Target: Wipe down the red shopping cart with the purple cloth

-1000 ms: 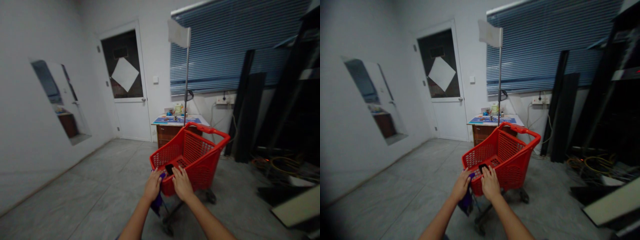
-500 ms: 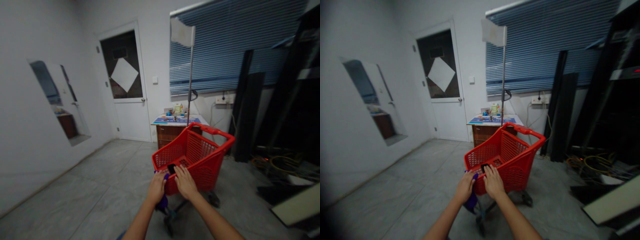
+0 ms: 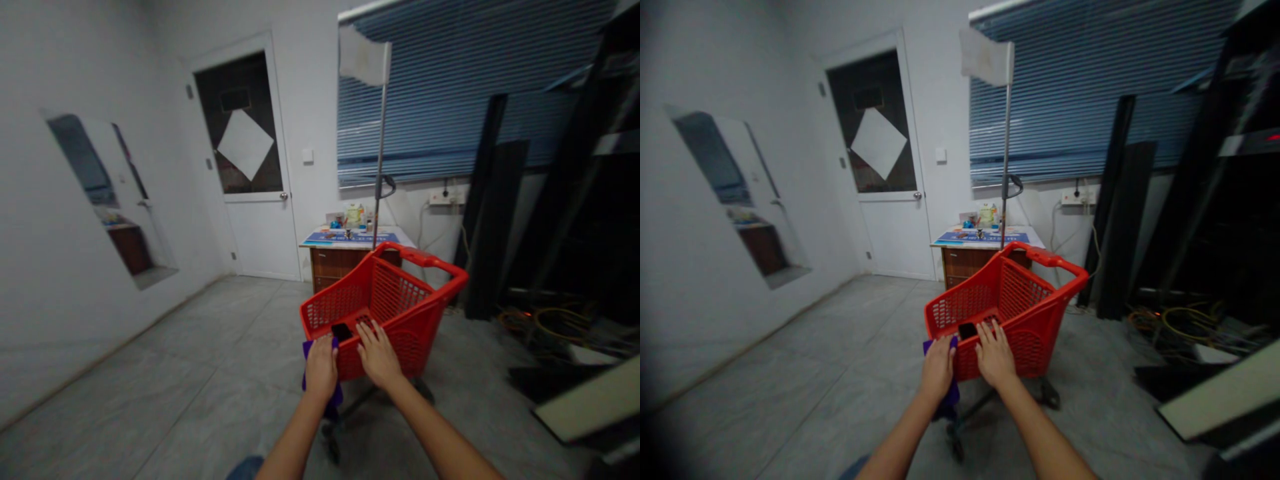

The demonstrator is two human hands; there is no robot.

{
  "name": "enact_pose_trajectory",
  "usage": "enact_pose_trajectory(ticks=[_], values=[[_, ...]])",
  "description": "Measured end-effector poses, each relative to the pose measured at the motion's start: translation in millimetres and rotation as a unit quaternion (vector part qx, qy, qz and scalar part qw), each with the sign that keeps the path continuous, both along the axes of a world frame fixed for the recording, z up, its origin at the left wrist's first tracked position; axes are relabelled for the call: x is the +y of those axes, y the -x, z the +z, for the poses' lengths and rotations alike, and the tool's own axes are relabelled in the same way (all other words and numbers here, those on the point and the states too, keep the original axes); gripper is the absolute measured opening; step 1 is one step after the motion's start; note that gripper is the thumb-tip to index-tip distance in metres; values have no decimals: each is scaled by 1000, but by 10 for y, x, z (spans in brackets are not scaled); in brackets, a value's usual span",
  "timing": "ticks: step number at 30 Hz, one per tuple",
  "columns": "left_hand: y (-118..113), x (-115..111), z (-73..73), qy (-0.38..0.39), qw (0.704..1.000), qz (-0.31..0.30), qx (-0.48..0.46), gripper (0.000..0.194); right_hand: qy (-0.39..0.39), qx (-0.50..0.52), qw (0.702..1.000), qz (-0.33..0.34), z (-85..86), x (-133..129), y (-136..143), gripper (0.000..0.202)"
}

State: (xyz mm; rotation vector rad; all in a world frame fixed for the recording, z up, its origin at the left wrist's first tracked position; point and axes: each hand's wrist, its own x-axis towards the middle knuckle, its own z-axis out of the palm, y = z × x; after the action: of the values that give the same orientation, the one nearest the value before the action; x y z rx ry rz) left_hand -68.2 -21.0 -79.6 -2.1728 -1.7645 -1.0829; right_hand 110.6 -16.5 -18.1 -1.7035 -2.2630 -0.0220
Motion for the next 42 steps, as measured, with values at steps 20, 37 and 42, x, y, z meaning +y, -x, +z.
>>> enact_pose_trajectory(ticks=[20, 37, 42], values=[[1, 49, 70, 20, 997, -5, 74, 39, -1, 29, 1000, 6, -4, -120, 28, 55], [-157, 75, 86, 2, 998, -29, 64, 40, -8, 41, 999, -13, -39, -187, 50, 56], [-95, 50, 107, 3, 996, -57, 64, 42, -10, 40, 999, -12, -24, -212, 33, 55]])
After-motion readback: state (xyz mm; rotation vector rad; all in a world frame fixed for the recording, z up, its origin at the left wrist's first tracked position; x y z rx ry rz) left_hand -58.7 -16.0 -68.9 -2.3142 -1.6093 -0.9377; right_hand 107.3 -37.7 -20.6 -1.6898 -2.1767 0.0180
